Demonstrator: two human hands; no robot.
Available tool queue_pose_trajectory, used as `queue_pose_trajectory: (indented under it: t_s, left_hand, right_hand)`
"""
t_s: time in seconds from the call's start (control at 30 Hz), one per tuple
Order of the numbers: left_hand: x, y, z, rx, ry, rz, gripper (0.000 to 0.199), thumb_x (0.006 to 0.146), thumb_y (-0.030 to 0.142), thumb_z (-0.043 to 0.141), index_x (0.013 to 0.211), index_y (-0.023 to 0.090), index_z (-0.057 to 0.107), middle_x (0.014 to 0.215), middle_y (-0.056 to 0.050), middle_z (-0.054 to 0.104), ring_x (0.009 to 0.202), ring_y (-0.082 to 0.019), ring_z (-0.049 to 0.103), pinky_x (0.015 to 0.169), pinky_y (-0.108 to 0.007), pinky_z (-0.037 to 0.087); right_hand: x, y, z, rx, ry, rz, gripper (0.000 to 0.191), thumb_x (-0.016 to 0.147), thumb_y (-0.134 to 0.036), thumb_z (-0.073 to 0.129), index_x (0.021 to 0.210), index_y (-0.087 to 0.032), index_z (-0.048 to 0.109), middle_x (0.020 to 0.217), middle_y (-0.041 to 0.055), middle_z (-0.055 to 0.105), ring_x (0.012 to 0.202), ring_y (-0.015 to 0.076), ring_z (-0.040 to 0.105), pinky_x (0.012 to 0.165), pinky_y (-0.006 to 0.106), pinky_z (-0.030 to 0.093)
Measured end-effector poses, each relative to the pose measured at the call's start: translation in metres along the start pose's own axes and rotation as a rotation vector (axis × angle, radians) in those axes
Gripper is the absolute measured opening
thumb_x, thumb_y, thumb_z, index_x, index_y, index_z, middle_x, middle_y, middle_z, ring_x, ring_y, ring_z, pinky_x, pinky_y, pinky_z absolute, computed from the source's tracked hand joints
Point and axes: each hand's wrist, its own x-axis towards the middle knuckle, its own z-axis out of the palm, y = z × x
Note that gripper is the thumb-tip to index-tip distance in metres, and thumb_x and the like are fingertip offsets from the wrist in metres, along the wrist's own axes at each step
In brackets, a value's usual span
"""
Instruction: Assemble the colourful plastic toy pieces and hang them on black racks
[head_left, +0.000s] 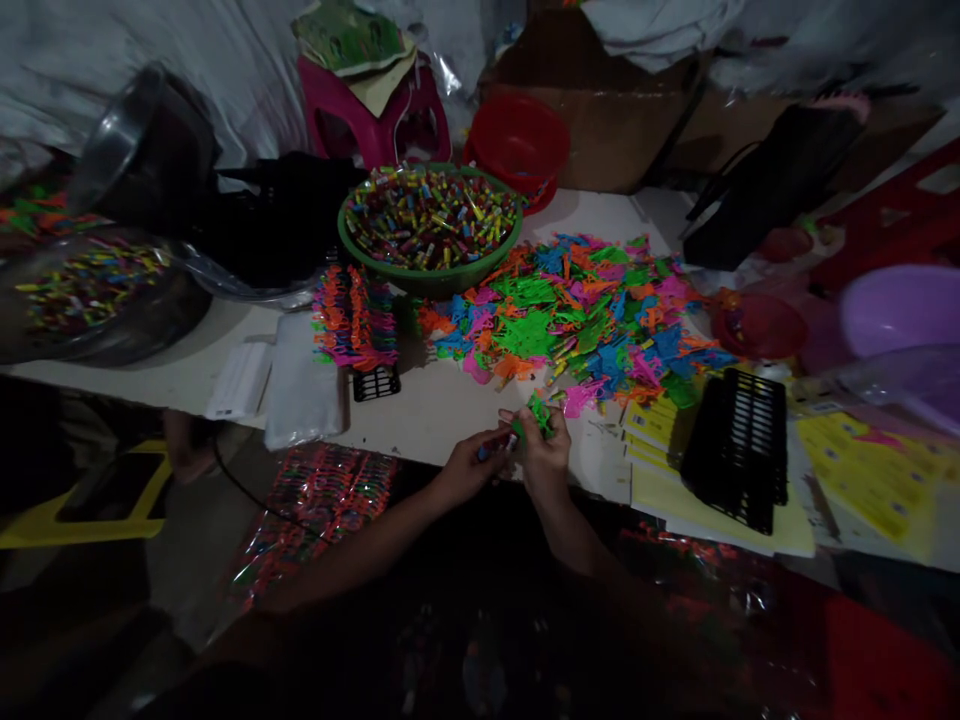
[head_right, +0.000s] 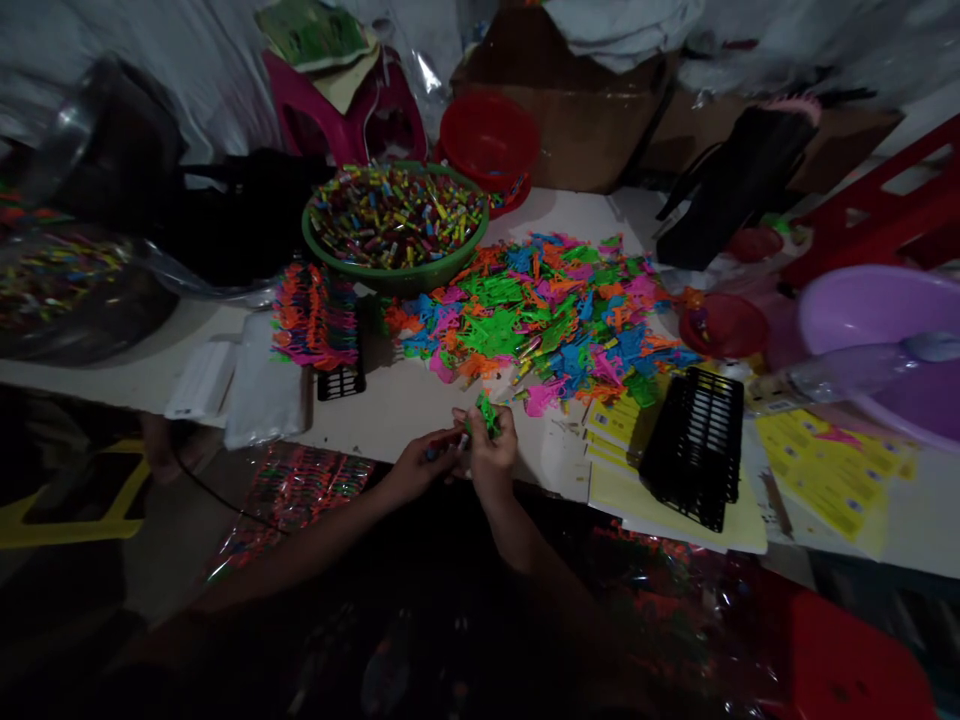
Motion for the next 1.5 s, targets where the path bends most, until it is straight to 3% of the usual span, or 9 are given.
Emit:
queue_pose_trajectory:
  t_s: [0.07, 0.23, 0.4, 0.57, 0.77, 1.0, 1.17, 1.37, 1.5]
  left_hand:
    - [0.022, -0.001, -0.002, 0.131, 0.085, -0.018, 0.041, 0.080, 0.036, 0.049, 0.115, 0.016, 0.055, 0.082, -0.006, 0.063, 0.069, -0.016, 0.059, 0.062, -0.028, 0.046]
    - [0.087, 0.009, -0.002, 0.758, 0.398, 0.021, 0.033, 0.079, 0.034, 0.048, 0.102, 0.013, 0.059, 0.105, -0.014, 0.058, 0.093, -0.025, 0.057, 0.083, -0.037, 0.042]
    - [0.094, 0.012, -0.003, 0.880, 0.278, -0.105, 0.029, 0.077, 0.034, 0.047, 0.091, 0.014, 0.062, 0.093, -0.013, 0.062, 0.086, -0.026, 0.059, 0.076, -0.035, 0.042]
    - [0.048, -0.006, -0.042, 0.219, 0.173, -0.329, 0.029, 0.075, 0.042, 0.051, 0.074, 0.014, 0.061, 0.058, -0.004, 0.059, 0.063, -0.018, 0.058, 0.056, -0.026, 0.042]
    - [0.014, -0.021, -0.078, -0.562, 0.357, -0.378, 0.020, 0.070, 0.031, 0.061, 0.074, 0.011, 0.057, 0.063, -0.004, 0.060, 0.054, -0.011, 0.057, 0.047, -0.020, 0.040]
    - [0.020, -0.017, -0.039, -0.592, 0.153, -0.307, 0.037, 0.062, 0.031, 0.072, 0.089, 0.009, 0.060, 0.075, -0.006, 0.064, 0.066, -0.014, 0.061, 0.058, -0.023, 0.045]
    - [0.022, -0.004, -0.018, -0.564, 0.120, -0.313, 0.036, 0.056, 0.032, 0.075, 0.081, 0.011, 0.060, 0.068, -0.002, 0.062, 0.057, -0.008, 0.055, 0.053, -0.019, 0.040]
    - [0.019, 0.005, -0.020, -0.279, 0.379, -0.051, 0.030, 0.057, 0.034, 0.073, 0.068, 0.014, 0.053, 0.052, 0.006, 0.052, 0.048, -0.005, 0.046, 0.048, -0.017, 0.036]
    - [0.015, 0.008, -0.019, -0.217, 0.388, -0.032, 0.032, 0.061, 0.038, 0.069, 0.078, 0.014, 0.057, 0.063, 0.002, 0.059, 0.055, -0.008, 0.052, 0.053, -0.020, 0.042]
  right_hand:
    - [0.024, -0.005, -0.017, -0.220, 0.043, -0.049, 0.033, 0.070, -0.049, 0.056, 0.082, -0.018, 0.050, 0.075, 0.0042, 0.063, 0.070, 0.0188, 0.062, 0.066, 0.034, 0.048]
    - [0.068, -0.025, -0.064, -1.048, 0.502, -0.448, 0.054, 0.072, -0.048, 0.054, 0.111, -0.010, 0.052, 0.120, 0.0204, 0.047, 0.109, 0.0327, 0.042, 0.086, 0.049, 0.033]
    - [0.077, -0.013, -0.043, -1.449, 0.017, -0.632, 0.032, 0.084, -0.034, 0.039, 0.106, -0.021, 0.060, 0.106, 0.0095, 0.058, 0.099, 0.0251, 0.045, 0.088, 0.043, 0.028]
    - [0.095, 0.009, -0.007, -1.623, -0.305, -0.655, 0.036, 0.078, -0.023, 0.047, 0.112, -0.020, 0.057, 0.115, 0.0121, 0.052, 0.105, 0.0273, 0.040, 0.090, 0.041, 0.026]
    - [0.065, 0.026, -0.016, -1.461, -0.568, -0.845, 0.035, 0.072, -0.011, 0.049, 0.104, -0.017, 0.060, 0.120, 0.0100, 0.051, 0.116, 0.0257, 0.034, 0.099, 0.042, 0.021]
    - [0.033, 0.032, -0.038, -0.939, -0.484, -0.923, 0.025, 0.081, -0.015, 0.043, 0.087, -0.022, 0.066, 0.120, 0.0053, 0.055, 0.115, 0.0192, 0.043, 0.098, 0.040, 0.035]
    - [0.022, 0.024, -0.035, -0.583, -0.426, -0.656, 0.023, 0.079, -0.022, 0.049, 0.094, -0.026, 0.066, 0.115, 0.0042, 0.059, 0.105, 0.0167, 0.054, 0.090, 0.034, 0.044]
    - [0.010, 0.020, -0.014, -0.027, -0.373, 0.034, 0.037, 0.073, -0.042, 0.055, 0.105, -0.023, 0.059, 0.093, 0.0030, 0.067, 0.079, 0.0167, 0.063, 0.069, 0.031, 0.051]
    - [0.018, 0.015, -0.007, -0.018, -0.195, 0.057, 0.027, 0.059, -0.039, 0.069, 0.075, -0.019, 0.063, 0.070, -0.0011, 0.066, 0.063, 0.0131, 0.059, 0.064, 0.026, 0.049]
